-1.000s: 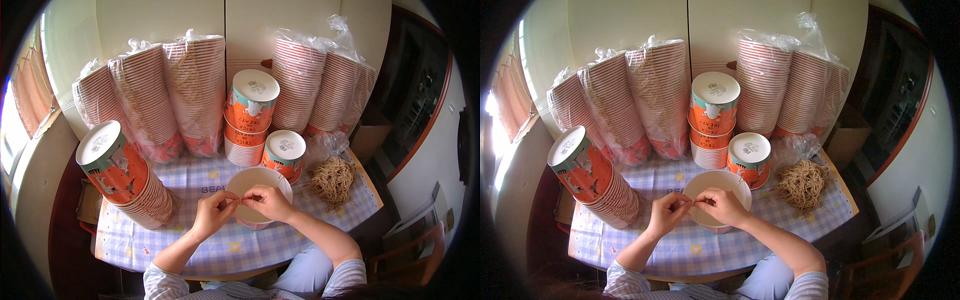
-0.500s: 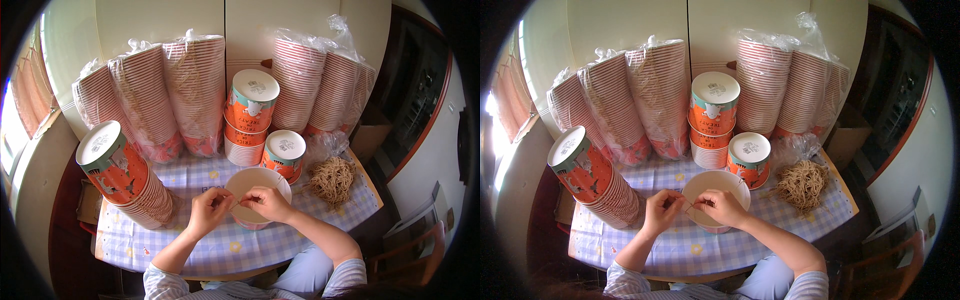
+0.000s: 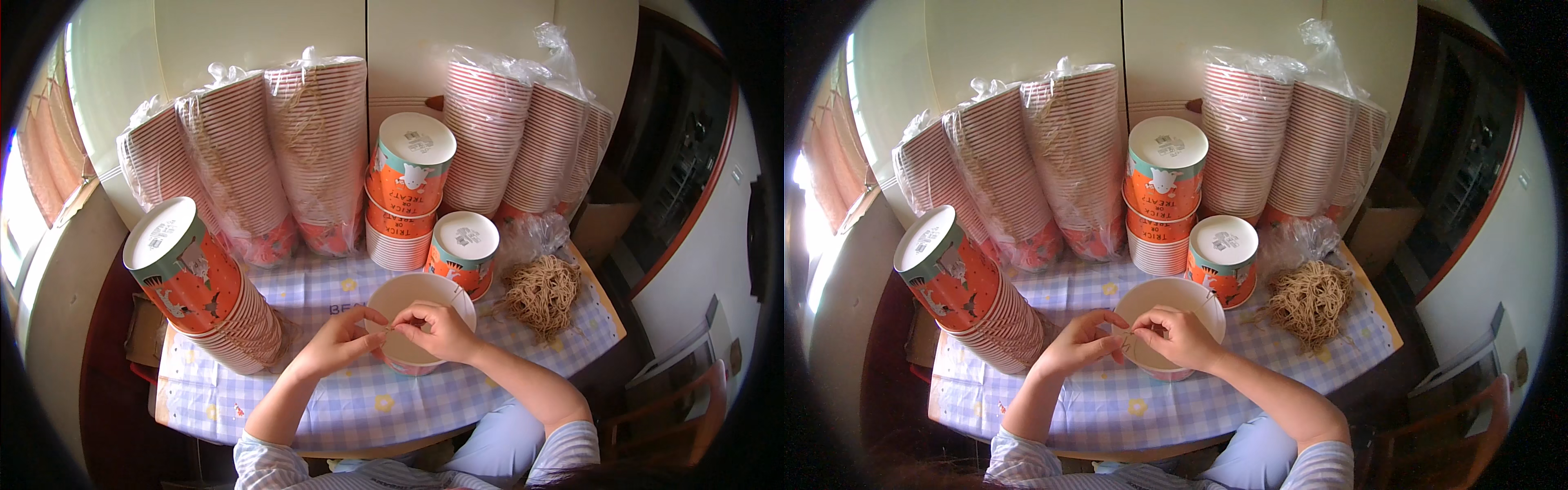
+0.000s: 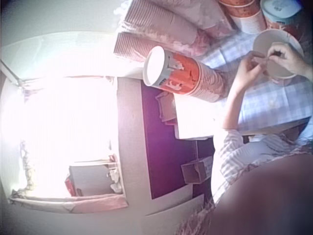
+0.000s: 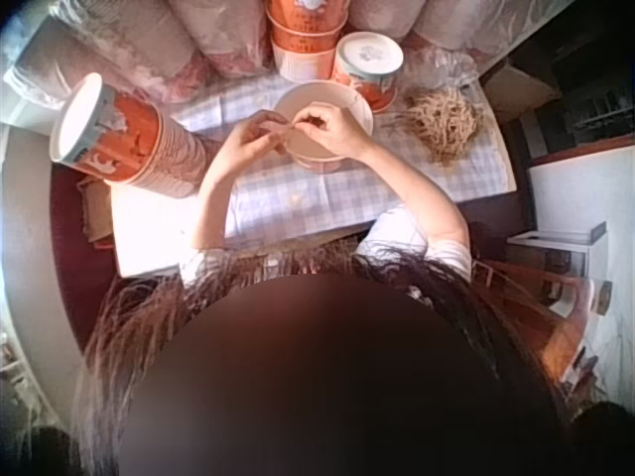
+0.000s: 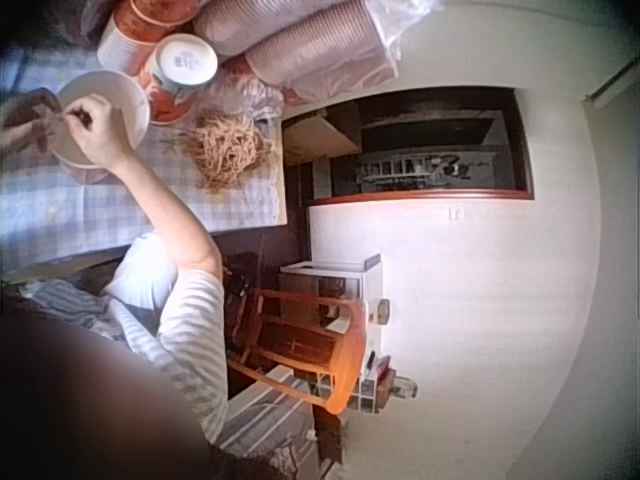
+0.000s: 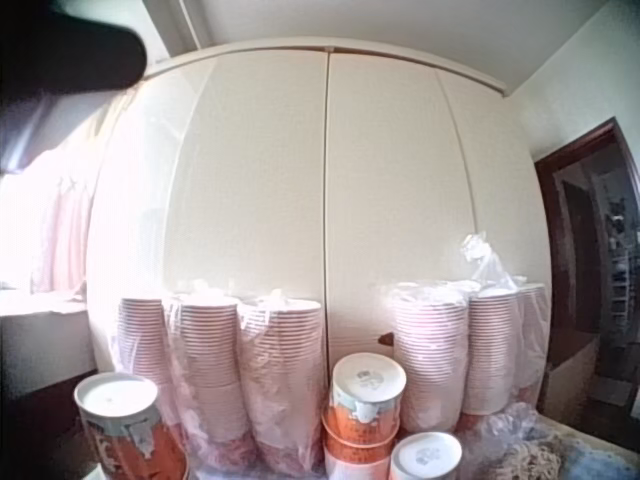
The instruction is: Packing decorative filler and securing items within paper buckets using wire ties.
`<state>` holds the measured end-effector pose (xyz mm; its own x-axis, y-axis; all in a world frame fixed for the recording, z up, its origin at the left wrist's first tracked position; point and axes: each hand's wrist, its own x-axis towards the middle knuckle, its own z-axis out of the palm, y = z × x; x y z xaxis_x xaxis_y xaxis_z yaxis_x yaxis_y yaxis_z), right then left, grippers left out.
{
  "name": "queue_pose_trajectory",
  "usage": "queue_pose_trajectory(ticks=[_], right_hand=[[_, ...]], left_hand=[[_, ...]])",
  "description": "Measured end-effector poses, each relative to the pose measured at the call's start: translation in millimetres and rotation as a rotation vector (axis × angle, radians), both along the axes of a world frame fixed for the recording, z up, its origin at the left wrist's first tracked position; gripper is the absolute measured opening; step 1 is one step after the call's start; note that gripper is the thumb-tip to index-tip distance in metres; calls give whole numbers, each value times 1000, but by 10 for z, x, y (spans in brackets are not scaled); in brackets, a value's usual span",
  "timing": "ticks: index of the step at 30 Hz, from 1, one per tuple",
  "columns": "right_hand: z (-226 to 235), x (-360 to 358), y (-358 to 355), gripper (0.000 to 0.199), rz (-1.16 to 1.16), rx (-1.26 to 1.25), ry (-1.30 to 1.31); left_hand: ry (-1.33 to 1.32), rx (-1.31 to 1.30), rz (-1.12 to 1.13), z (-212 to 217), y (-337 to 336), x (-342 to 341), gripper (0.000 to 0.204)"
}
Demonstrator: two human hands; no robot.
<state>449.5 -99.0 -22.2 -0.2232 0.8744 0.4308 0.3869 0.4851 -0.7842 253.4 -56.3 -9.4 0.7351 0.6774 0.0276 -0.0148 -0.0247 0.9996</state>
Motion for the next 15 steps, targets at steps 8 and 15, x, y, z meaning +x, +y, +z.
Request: queue_pose_trajectory(ticks=[8,15], right_hand=[[58,-15,-29,7,10,-9,-39],[33,-1,-26,7,7,13,-63]], left_hand=[[1,183,125,-160,3,72,15],[87,335,264,-106,-70,82,10]])
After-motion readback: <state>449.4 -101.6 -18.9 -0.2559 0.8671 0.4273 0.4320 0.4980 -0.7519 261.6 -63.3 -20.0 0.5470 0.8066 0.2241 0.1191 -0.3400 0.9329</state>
